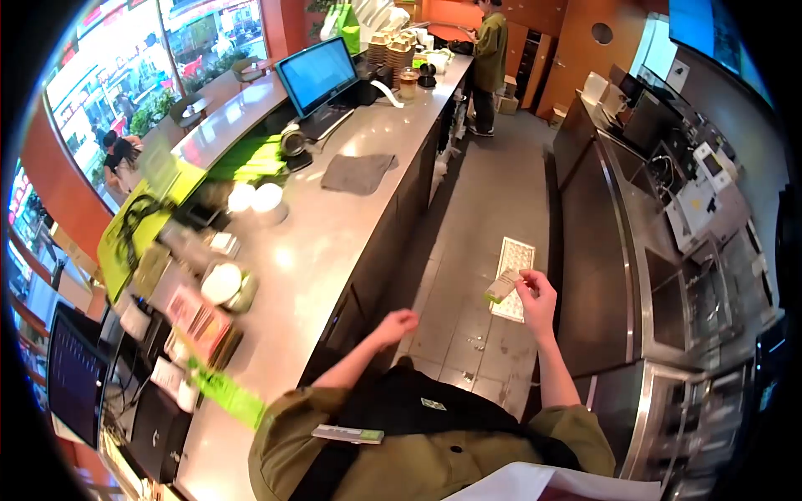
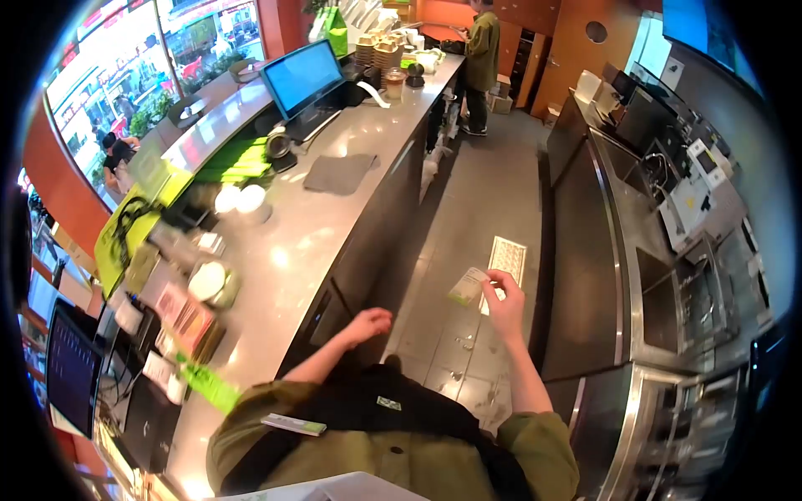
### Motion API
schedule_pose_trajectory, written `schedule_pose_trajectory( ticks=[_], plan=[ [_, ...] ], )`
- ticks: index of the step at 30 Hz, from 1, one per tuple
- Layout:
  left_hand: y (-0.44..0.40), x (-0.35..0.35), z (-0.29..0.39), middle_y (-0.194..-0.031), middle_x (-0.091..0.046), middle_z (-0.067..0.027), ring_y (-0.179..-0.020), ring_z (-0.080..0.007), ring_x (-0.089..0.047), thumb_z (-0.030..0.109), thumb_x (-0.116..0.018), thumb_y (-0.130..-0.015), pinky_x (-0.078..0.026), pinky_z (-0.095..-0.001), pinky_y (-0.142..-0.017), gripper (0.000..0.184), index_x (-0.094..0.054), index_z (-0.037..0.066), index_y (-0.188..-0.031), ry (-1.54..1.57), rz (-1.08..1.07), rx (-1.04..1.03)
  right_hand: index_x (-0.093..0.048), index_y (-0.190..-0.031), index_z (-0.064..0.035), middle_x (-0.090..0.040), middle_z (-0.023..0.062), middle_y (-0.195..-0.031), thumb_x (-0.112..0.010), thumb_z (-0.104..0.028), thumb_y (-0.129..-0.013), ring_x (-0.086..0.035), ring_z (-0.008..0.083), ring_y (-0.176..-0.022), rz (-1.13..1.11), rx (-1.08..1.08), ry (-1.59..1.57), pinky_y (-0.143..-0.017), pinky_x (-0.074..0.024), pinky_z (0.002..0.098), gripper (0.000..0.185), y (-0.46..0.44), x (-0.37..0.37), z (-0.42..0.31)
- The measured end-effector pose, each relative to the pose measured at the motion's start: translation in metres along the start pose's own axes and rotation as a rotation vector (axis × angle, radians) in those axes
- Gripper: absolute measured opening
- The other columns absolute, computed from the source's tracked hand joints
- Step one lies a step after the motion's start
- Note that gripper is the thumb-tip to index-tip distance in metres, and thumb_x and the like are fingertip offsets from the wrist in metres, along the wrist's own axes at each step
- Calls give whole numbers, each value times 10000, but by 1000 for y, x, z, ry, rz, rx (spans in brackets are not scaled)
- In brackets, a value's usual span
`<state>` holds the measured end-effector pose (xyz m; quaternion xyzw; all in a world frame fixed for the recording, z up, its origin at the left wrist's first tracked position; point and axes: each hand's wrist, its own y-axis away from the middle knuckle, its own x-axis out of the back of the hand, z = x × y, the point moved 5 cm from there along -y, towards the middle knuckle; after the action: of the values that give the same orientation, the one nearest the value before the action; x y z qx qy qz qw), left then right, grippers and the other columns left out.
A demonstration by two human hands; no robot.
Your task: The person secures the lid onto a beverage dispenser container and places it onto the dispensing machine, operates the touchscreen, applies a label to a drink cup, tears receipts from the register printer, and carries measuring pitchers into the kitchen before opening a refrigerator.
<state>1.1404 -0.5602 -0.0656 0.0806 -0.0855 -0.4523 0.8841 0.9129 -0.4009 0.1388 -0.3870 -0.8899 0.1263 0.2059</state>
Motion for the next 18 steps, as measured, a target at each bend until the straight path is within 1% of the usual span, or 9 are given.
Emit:
schedule_pose_trajectory(
  ticks=[2,4,6,8,10,11,14,16,18],
  plan=[
    [-92,25,56,-847,-608,-39,-764,-108,-536,149,-558,-809,-440,-246,-698,240,-571,13,-1006,-21,119,-50,-556,-943,19,-558,15,-828,-589,-39,-781,-504,66,-740,44,-63,48,-675,-416,194,175,-65,20,37],
    [-179,45,111,-885,-606,-46,-796,-116,-549,141,-572,-798,-439,-240,-719,239,-573,29,-1010,71,157,-115,-554,-949,15,-555,15,-835,-574,-32,-792,-508,70,-754,143,-74,-18,-683,-415,196,165,-119,52,59],
    [-267,62,159,-922,-598,-56,-821,-129,-555,125,-592,-783,-441,-248,-737,247,-572,25,-1008,44,209,-271,-553,-944,11,-555,14,-834,-559,-20,-800,-510,70,-762,258,-106,-8,-686,-413,197,147,-161,85,96],
    [-353,86,193,-970,-576,-72,-838,-136,-550,118,-609,-771,-443,-261,-750,277,-559,14,-1023,-125,439,-503,-551,-915,10,-565,22,-822,-552,-11,-803,-516,70,-745,356,-152,-43,-687,-410,194,114,-195,113,153],
    [-443,116,210,-988,-562,-93,-854,-152,-545,138,-617,-770,-442,-274,-759,333,-529,4,-1062,113,536,-453,-548,-887,-5,-556,14,-815,-552,-10,-807,-511,70,-740,413,-205,-42,-691,-401,190,81,-241,135,210],
    [-480,132,227,-1003,-551,-103,-865,-162,-543,153,-618,-773,-442,-275,-756,365,-508,3,-1087,82,614,-439,-543,-881,-7,-549,9,-816,-557,-19,-809,-507,69,-748,416,-263,-72,-690,-400,189,74,-272,143,239],
    [-595,178,250,-1027,-531,-121,-896,-193,-533,191,-634,-763,-437,-286,-764,466,-453,0,-1148,57,853,-474,-537,-889,-5,-543,4,-814,-563,-23,-809,-502,67,-757,300,-205,-105,-688,-398,188,86,-398,141,286],
    [-652,212,260,-1042,-518,-132,-926,-207,-518,212,-652,-746,-429,-300,-784,537,-419,-5,-1178,-19,992,-475,-535,-905,-1,-537,-1,-797,-563,-31,-813,-502,69,-746,238,-188,-154,-687,-398,186,100,-491,117,313],
    [-704,235,273,-1062,-501,-145,-966,-215,-497,229,-674,-725,-416,-318,-813,609,-386,-15,-1204,-103,1119,-427,-550,-890,-6,-544,3,-782,-569,-34,-804,-505,68,-736,95,-199,-168,-680,-403,190,92,-582,66,314]
  ],
)
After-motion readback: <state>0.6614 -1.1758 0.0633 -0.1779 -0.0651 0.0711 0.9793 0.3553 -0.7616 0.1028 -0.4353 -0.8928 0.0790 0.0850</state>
